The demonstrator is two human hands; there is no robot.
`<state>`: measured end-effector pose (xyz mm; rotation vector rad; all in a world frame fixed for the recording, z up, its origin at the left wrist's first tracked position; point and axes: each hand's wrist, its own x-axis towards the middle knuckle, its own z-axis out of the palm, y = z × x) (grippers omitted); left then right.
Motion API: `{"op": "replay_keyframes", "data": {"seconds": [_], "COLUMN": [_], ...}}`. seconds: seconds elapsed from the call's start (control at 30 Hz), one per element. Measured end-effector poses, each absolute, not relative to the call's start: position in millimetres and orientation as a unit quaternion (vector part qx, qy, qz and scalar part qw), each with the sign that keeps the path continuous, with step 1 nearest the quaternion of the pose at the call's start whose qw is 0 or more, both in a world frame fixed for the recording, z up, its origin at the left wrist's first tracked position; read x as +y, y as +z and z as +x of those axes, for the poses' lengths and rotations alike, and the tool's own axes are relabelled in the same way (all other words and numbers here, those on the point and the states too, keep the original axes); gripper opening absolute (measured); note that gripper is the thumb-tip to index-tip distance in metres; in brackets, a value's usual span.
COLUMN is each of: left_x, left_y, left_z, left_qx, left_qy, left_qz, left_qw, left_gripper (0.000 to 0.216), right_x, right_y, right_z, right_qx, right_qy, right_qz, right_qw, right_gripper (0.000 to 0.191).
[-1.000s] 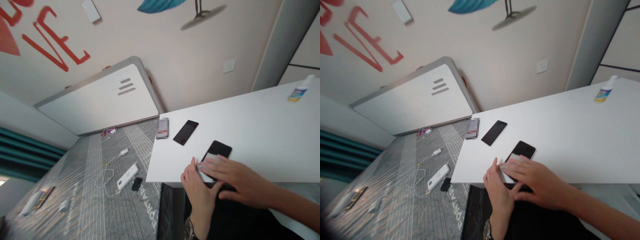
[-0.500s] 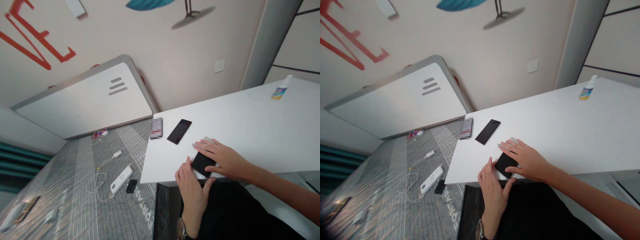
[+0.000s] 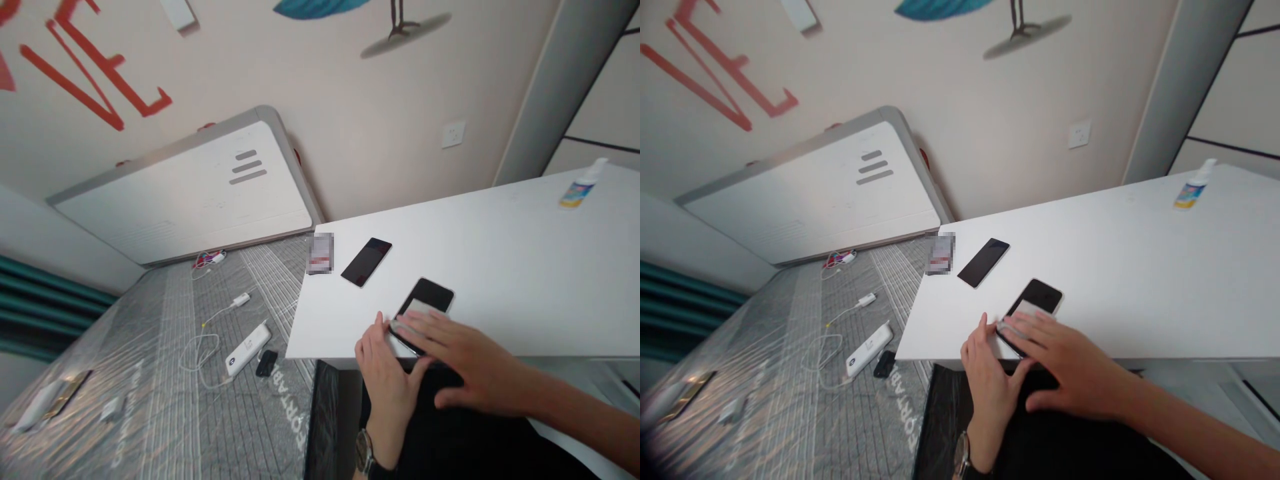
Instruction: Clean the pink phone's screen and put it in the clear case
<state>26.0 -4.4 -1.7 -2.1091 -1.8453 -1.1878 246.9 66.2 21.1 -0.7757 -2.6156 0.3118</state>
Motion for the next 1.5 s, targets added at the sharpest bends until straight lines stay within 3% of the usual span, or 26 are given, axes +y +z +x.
{"op": "replay_keyframes", "data": {"seconds": [0.17,0.3,0.43,0.57,0.7,0.87,1.0,1.13,1.27,1.4,1.5], "left_x": [-3.9,-3.5,-3.2,-2.7,-2.9,-3.7,-3.2,-2.8,-2.7,-2.8,-2.5], "left_y": [-2.8,-3.7,-4.4,-6.1,-5.5,-3.1,-1.1,0.6,0.9,0.2,-0.3], "left_z": [25.6,25.6,25.5,25.1,25.4,25.8,27.3,28.2,27.7,27.2,27.1], "left_qx": [-0.61,-0.61,-0.617,-0.614,-0.619,-0.616,-0.617,-0.615,-0.616,-0.621,-0.626], "left_qy": [-0.397,-0.394,-0.396,-0.388,-0.396,-0.391,-0.401,-0.406,-0.408,-0.395,-0.387], "left_qz": [-0.685,-0.687,-0.68,-0.686,-0.678,-0.683,-0.677,-0.675,-0.674,-0.677,-0.677], "left_qw": [0.042,0.033,0.026,0.038,0.024,0.014,0.018,0.015,0.016,0.007,0.014], "left_gripper": [0.103,0.094,0.102,0.1,0.106,0.098,0.107,0.095,0.106,0.097,0.104], "right_x": [66.9,66.4,73.9,75.1,76.1,65.7,63.4,57.9,58.8,58.3,62.5], "right_y": [24.8,26.8,27.5,27.3,27.2,25.6,25.9,26.3,28.1,29.8,31.1], "right_z": [241.7,237.4,239.2,234.4,232.8,241.7,256.3,259.5,263.0,265.5,269.0], "right_qx": [-0.914,-0.943,-0.91,-0.938,-0.913,-0.944,-0.914,-0.949,-0.923,-0.944,-0.933], "right_qy": [0.075,0.093,0.045,0.069,0.051,0.083,0.058,0.106,0.082,0.122,0.102], "right_qz": [-0.329,-0.252,-0.339,-0.269,-0.33,-0.247,-0.325,-0.243,-0.314,-0.249,-0.286], "right_qw": [0.226,0.194,0.233,0.21,0.235,0.202,0.235,0.173,0.208,0.178,0.191], "right_gripper": [0.083,0.11,0.078,0.105,0.082,0.109,0.079,0.102,0.076,0.097,0.076]}}
